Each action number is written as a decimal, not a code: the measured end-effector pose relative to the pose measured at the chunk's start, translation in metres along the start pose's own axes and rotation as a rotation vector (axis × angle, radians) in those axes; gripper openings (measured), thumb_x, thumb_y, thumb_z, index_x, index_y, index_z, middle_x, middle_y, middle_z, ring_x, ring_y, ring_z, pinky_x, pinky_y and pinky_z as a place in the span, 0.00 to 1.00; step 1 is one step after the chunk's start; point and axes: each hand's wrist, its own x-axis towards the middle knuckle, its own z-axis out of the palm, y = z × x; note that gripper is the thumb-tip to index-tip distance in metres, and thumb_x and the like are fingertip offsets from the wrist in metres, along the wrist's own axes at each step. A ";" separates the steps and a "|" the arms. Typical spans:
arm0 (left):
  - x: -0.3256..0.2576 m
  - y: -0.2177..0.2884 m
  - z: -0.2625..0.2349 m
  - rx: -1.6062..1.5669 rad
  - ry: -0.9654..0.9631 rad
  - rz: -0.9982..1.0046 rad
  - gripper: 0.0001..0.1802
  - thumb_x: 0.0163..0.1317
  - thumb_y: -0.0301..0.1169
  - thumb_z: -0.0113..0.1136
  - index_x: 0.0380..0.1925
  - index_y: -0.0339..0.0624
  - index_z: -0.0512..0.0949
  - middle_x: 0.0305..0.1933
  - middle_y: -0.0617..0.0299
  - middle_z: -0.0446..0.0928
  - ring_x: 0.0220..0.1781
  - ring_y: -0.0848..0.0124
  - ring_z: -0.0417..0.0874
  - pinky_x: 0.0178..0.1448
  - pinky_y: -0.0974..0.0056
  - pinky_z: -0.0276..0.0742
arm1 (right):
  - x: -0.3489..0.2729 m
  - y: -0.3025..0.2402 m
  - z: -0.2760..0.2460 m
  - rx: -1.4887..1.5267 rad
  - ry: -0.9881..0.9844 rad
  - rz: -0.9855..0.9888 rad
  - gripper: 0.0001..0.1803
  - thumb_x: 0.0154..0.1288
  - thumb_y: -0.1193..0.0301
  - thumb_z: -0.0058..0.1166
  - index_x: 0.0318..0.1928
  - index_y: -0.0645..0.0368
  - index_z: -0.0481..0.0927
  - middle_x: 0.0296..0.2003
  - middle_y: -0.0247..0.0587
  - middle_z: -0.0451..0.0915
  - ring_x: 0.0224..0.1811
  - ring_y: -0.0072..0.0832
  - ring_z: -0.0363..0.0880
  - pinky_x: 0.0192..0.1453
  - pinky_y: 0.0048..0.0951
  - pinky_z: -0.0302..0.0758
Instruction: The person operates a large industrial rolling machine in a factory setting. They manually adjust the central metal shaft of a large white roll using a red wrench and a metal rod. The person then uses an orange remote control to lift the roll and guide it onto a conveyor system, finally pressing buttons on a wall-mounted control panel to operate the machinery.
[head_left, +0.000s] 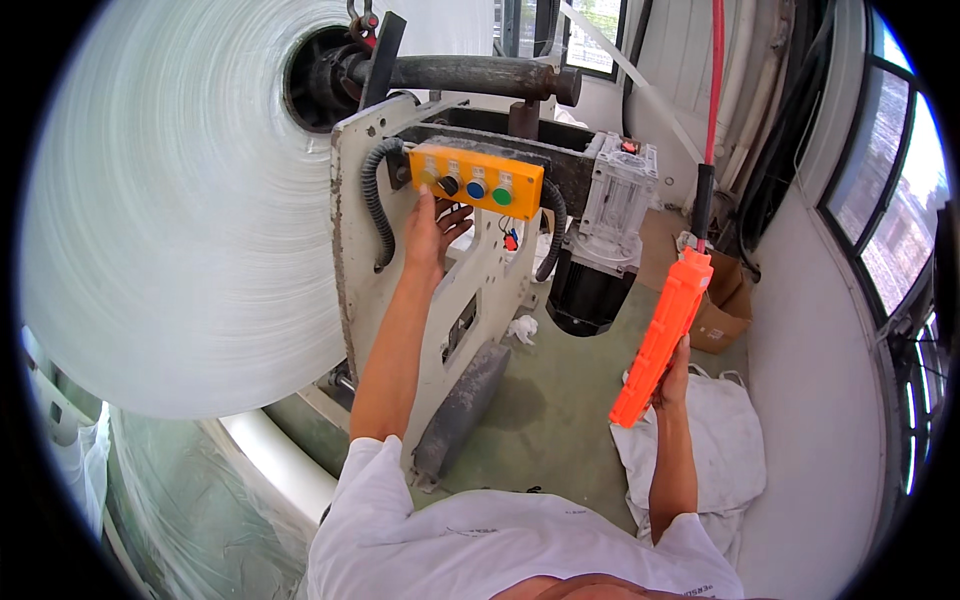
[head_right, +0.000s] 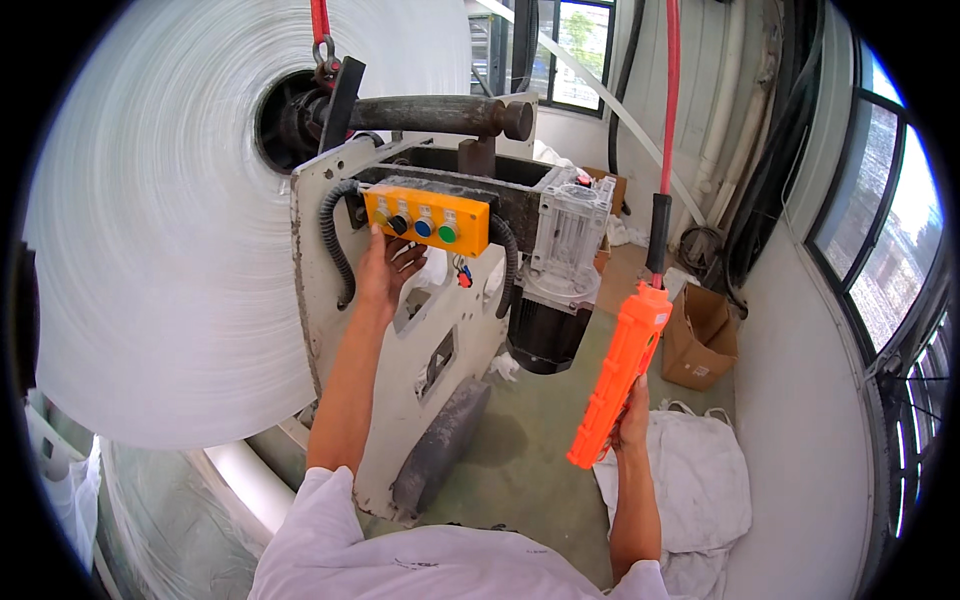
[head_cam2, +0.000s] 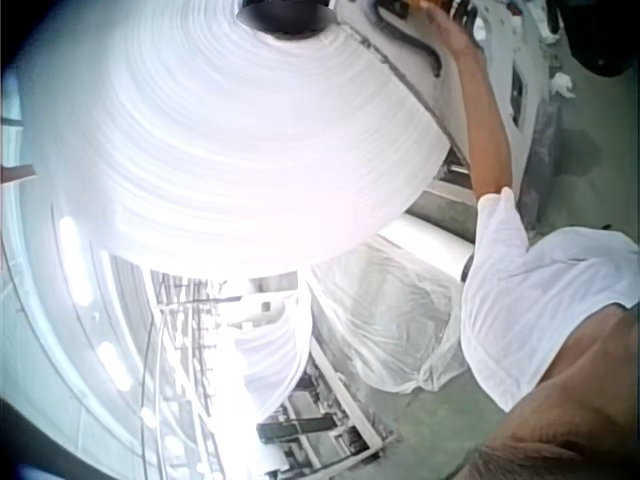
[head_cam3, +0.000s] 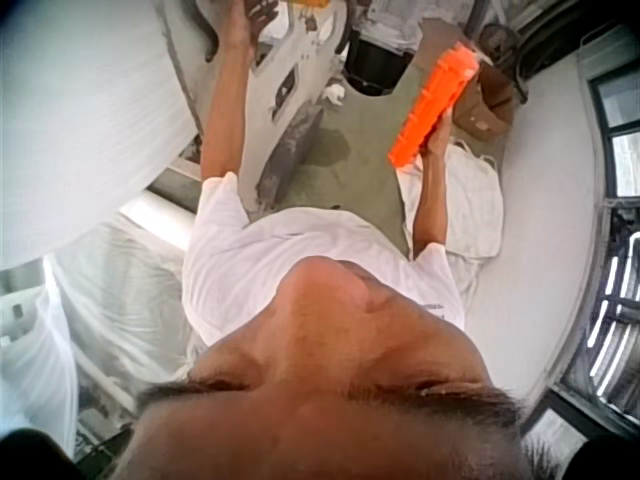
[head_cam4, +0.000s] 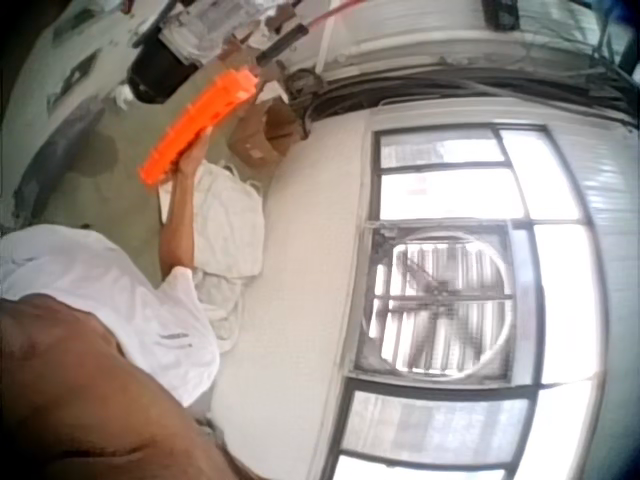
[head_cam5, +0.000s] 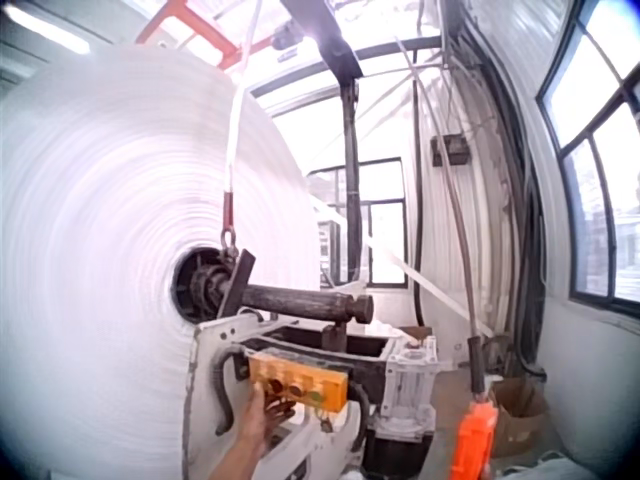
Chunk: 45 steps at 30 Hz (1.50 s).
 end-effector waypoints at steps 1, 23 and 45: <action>0.001 0.000 -0.001 0.002 0.003 0.005 0.31 0.68 0.54 0.41 0.53 0.35 0.65 0.48 0.50 0.72 0.46 0.63 0.78 0.49 0.59 0.77 | 0.000 0.000 0.002 -0.032 0.048 -0.037 0.34 0.66 0.38 0.32 0.45 0.57 0.72 0.24 0.38 0.76 0.20 0.27 0.76 0.23 0.30 0.76; -0.011 -0.013 0.026 0.158 -0.109 -0.036 0.31 0.62 0.51 0.56 0.51 0.35 0.65 0.46 0.55 0.74 0.44 0.67 0.80 0.48 0.64 0.77 | -0.006 0.003 0.007 -0.083 0.087 -0.072 0.33 0.65 0.38 0.33 0.43 0.56 0.72 0.25 0.40 0.76 0.21 0.29 0.77 0.24 0.31 0.77; -0.009 -0.017 0.044 0.181 -0.128 -0.005 0.35 0.54 0.49 0.65 0.52 0.36 0.64 0.44 0.57 0.74 0.43 0.70 0.79 0.46 0.67 0.78 | 0.015 0.019 0.003 -0.062 -0.006 -0.100 0.32 0.65 0.38 0.33 0.45 0.55 0.71 0.27 0.40 0.77 0.24 0.30 0.78 0.28 0.32 0.78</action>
